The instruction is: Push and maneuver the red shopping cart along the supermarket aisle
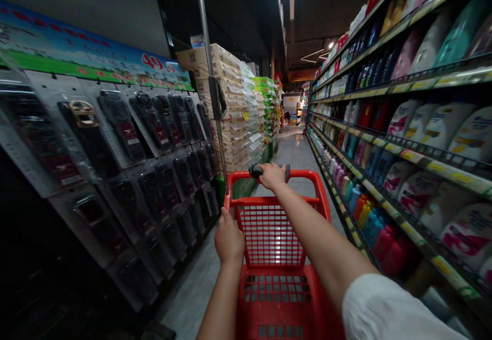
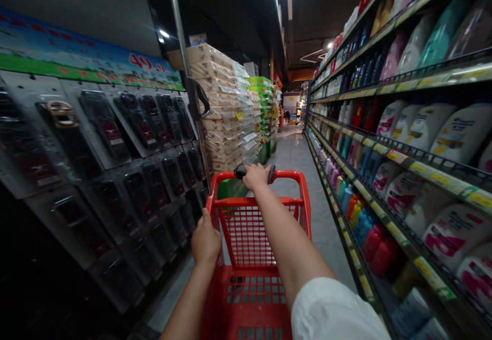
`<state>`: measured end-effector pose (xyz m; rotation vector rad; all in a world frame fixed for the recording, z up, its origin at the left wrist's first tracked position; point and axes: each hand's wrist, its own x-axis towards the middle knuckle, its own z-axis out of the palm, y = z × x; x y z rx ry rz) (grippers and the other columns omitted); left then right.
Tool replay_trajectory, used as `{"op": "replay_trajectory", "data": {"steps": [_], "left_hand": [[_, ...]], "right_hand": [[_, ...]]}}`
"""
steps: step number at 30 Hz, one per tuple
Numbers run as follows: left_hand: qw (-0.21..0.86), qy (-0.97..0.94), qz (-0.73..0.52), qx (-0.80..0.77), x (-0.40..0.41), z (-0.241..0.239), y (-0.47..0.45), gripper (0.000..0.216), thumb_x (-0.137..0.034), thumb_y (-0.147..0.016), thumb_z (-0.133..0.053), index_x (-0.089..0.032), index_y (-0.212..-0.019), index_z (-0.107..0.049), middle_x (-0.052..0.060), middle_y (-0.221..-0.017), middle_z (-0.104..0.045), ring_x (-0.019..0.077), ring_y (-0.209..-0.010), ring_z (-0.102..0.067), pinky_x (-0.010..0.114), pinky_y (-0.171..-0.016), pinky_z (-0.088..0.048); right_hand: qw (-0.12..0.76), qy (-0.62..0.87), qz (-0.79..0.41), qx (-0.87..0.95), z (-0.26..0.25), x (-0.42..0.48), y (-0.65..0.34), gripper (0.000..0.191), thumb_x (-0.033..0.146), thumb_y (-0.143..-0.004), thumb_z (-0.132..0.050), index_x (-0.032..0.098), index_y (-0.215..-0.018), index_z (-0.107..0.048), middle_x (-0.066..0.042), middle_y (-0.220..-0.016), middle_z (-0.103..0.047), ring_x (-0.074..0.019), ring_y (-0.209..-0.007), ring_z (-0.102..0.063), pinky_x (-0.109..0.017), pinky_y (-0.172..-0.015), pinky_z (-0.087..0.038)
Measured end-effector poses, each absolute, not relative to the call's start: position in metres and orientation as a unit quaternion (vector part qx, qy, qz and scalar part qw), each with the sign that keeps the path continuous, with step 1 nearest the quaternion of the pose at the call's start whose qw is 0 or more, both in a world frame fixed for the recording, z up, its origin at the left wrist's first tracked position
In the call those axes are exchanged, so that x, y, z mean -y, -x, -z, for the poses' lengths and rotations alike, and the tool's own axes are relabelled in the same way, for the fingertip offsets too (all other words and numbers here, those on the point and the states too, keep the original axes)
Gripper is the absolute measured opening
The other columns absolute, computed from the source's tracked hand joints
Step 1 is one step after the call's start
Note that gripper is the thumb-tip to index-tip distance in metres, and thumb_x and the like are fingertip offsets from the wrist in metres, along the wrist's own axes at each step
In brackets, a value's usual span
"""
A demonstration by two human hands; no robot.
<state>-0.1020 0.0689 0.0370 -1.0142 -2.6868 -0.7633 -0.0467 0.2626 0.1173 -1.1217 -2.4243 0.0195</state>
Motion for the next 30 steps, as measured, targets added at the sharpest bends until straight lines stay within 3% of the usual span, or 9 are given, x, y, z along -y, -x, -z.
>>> {"op": "replay_trajectory", "data": {"steps": [4,8,14,21,26,30], "left_hand": [[0.087,0.336,0.249,0.904,-0.068,-0.038,0.101,0.063,-0.002,-0.085,-0.034,0.000,-0.148,-0.030,0.025,-0.136,-0.055,0.0273,-0.108,-0.066,0.034,-0.085,-0.054],[0.070,0.332,0.265,0.903,-0.068,-0.040,0.101,0.065,-0.001,-0.084,-0.036,-0.003,-0.148,-0.031,0.022,-0.136,-0.056,0.0265,-0.108,-0.066,0.033,-0.084,-0.054],[0.069,0.333,0.297,0.892,-0.070,-0.037,0.098,0.064,-0.001,-0.084,-0.040,-0.009,-0.147,-0.037,0.018,-0.131,-0.061,0.0236,-0.109,-0.066,0.029,-0.084,-0.053],[0.063,0.332,0.304,0.891,-0.071,-0.033,0.097,0.065,0.000,-0.083,-0.037,-0.009,-0.147,-0.037,0.016,-0.133,-0.061,0.0217,-0.105,-0.067,0.027,-0.080,-0.053],[0.079,0.330,0.307,0.889,-0.071,-0.029,0.100,0.065,0.000,-0.083,-0.036,-0.008,-0.147,-0.038,0.016,-0.133,-0.060,0.0224,-0.105,-0.067,0.028,-0.080,-0.053],[0.079,0.326,0.305,0.892,-0.070,-0.028,0.100,0.065,0.001,-0.083,-0.037,-0.011,-0.147,-0.038,0.016,-0.132,-0.062,0.0213,-0.104,-0.068,0.027,-0.079,-0.053]], "right_hand": [[0.225,0.318,0.024,0.921,-0.105,-0.263,0.020,0.061,0.023,-0.083,-0.049,0.032,-0.143,-0.044,0.000,-0.149,-0.047,-0.0250,-0.137,-0.040,-0.052,-0.112,-0.028],[0.225,0.376,0.014,0.899,-0.105,-0.278,-0.020,0.061,0.018,-0.082,-0.046,0.026,-0.142,-0.046,-0.001,-0.147,-0.050,-0.0207,-0.134,-0.044,-0.039,-0.109,-0.034],[0.194,0.500,-0.019,0.844,-0.121,-0.270,0.001,0.042,0.028,-0.085,-0.044,0.029,-0.124,-0.062,-0.009,-0.123,-0.067,-0.0285,-0.117,-0.057,-0.050,-0.098,-0.038],[0.175,0.429,0.012,0.886,-0.127,-0.249,0.077,0.031,0.025,-0.085,-0.047,0.024,-0.108,-0.069,-0.011,-0.115,-0.070,-0.0290,-0.111,-0.060,-0.049,-0.094,-0.037],[0.181,0.333,0.043,0.924,-0.118,-0.243,0.106,0.037,0.018,-0.086,-0.046,0.026,-0.118,-0.064,-0.008,-0.122,-0.068,-0.0249,-0.115,-0.059,-0.045,-0.099,-0.037],[0.185,0.185,0.033,0.965,-0.106,-0.242,0.109,0.056,0.011,-0.086,-0.042,0.029,-0.139,-0.049,0.000,-0.149,-0.047,-0.0238,-0.137,-0.041,-0.045,-0.111,-0.030]]}}
